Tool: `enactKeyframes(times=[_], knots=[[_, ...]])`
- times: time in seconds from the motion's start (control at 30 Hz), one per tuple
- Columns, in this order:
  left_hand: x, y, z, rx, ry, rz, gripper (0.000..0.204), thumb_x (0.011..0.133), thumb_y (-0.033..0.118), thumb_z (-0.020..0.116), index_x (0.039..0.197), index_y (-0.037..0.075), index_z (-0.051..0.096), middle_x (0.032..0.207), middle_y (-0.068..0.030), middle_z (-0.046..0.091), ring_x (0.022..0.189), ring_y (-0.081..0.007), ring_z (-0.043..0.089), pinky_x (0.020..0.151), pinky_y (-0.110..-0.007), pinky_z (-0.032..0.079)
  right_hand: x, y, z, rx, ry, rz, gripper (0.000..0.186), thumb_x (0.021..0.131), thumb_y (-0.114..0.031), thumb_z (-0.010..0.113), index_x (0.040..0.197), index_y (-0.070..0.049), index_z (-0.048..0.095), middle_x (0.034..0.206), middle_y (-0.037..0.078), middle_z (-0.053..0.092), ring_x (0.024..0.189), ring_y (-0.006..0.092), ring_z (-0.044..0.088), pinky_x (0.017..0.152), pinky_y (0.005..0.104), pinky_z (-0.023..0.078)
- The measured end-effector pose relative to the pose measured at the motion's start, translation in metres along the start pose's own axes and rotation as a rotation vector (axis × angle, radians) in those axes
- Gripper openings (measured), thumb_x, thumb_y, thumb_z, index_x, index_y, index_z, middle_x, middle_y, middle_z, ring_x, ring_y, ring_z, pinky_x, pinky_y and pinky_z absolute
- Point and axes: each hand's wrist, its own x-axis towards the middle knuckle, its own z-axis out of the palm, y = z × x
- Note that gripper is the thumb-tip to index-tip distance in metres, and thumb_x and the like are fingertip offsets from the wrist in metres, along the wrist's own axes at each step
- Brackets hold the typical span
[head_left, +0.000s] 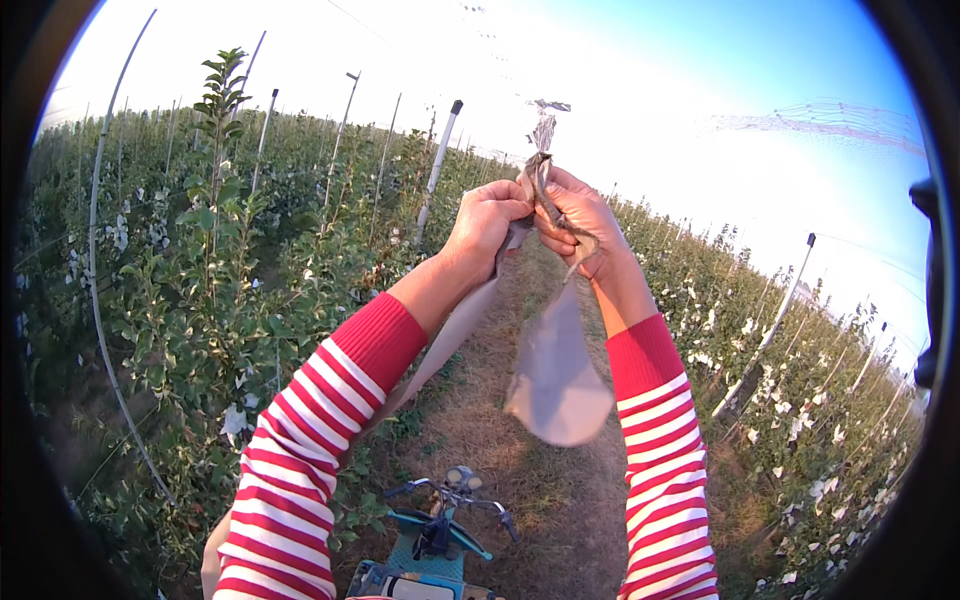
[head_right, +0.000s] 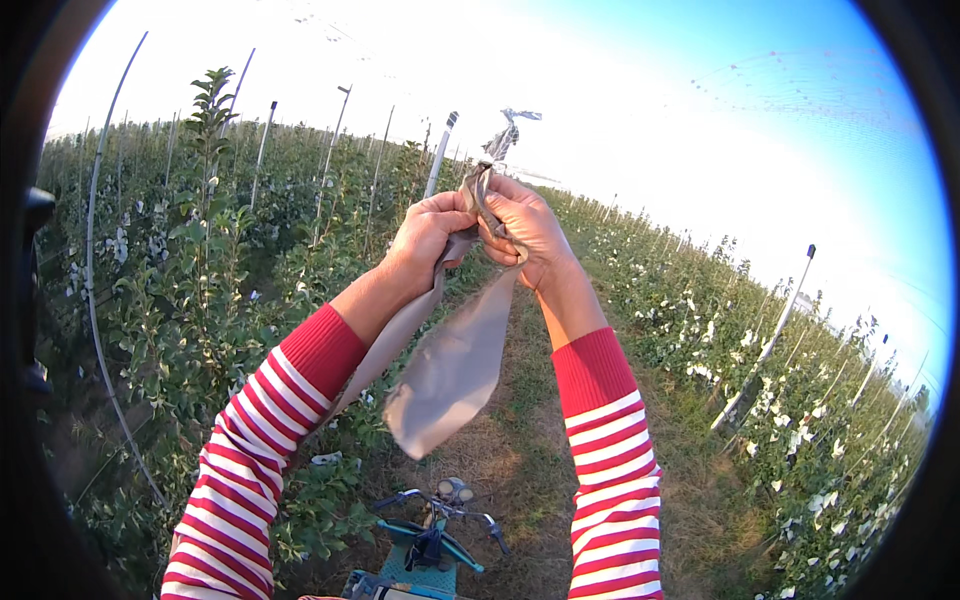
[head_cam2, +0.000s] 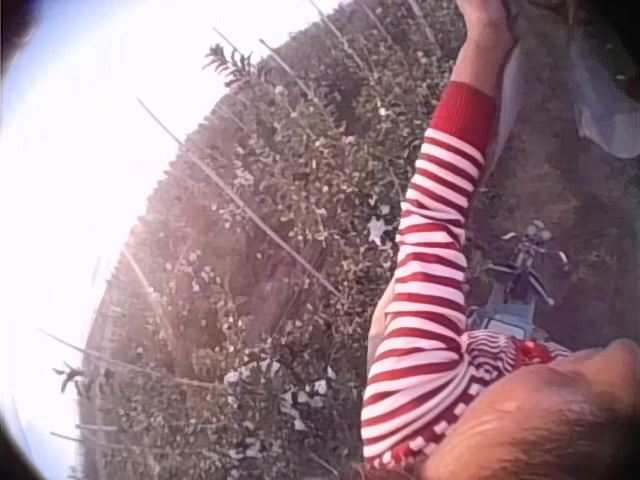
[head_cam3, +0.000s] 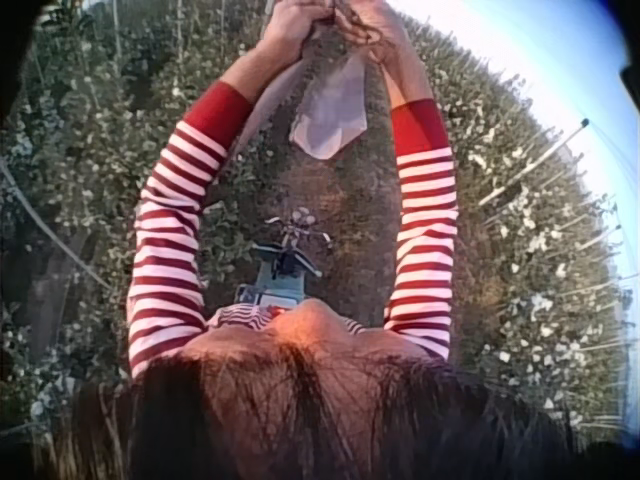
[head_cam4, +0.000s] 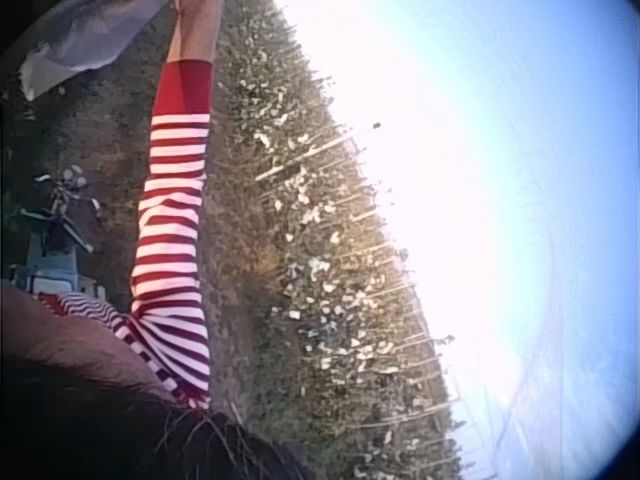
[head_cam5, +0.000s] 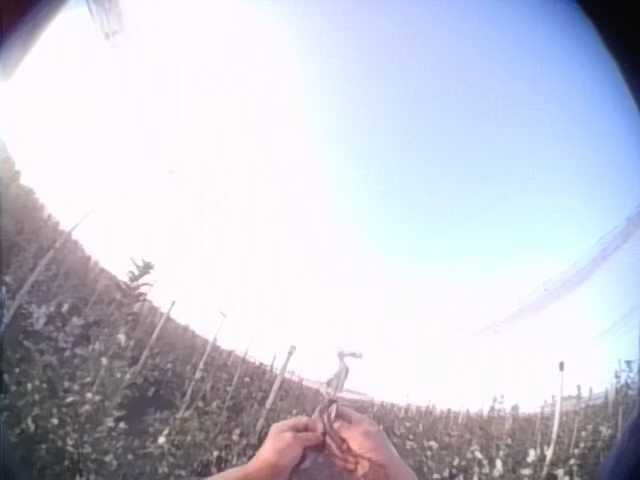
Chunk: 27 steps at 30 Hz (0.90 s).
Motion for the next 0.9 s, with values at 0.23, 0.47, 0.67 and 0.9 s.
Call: enactKeyframes(times=[0.23,0.47,0.67,0.9], knots=[[0.020,0.013,-0.021,0.359,0.156,0.374,0.009,0.091,0.006,0.061,0.097,0.001,0.066,0.080,0.0007,0.062,0.070,-0.0046,0.053,0.062,-0.019,0.044,0.003,0.006,0.019,-0.319,0.337,-0.253,0.015,0.098,-0.015,0.054,0.099,-0.003,0.063,0.069,-0.003,0.057,0.048,0.0053,0.046,0.041,0.0222,0.036],[0.033,0.035,-0.003,0.311,-0.121,0.133,0.013,0.092,0.009,0.062,0.097,-0.001,0.068,0.081,-0.0008,0.064,0.070,-0.0057,0.055,0.061,-0.019,0.044,-0.003,0.002,0.017,-0.565,0.364,-0.130,0.019,0.098,-0.020,0.057,0.094,-0.001,0.061,0.074,-0.004,0.056,0.066,0.0035,0.048,0.055,0.0196,0.038],[0.030,0.033,0.017,-0.032,-0.131,-0.023,0.007,0.088,0.003,0.057,0.083,0.006,0.055,0.065,-0.0008,0.054,0.043,-0.0067,0.045,0.038,-0.021,0.036,0.006,0.020,0.003,-0.684,0.426,-0.457,0.014,0.097,-0.013,0.059,0.093,0.001,0.060,0.079,-0.002,0.058,0.070,0.0036,0.049,0.059,0.0207,0.041],[0.033,0.029,0.011,0.105,-0.101,-0.037,0.006,0.085,-0.001,0.057,0.082,0.004,0.056,0.067,-0.0022,0.056,0.046,-0.0086,0.047,0.041,-0.022,0.038,0.006,0.038,0.012,-0.585,0.557,-0.467,0.009,0.095,-0.005,0.055,0.097,0.004,0.058,0.081,0.005,0.063,0.074,0.0082,0.058,0.066,0.0252,0.049]])
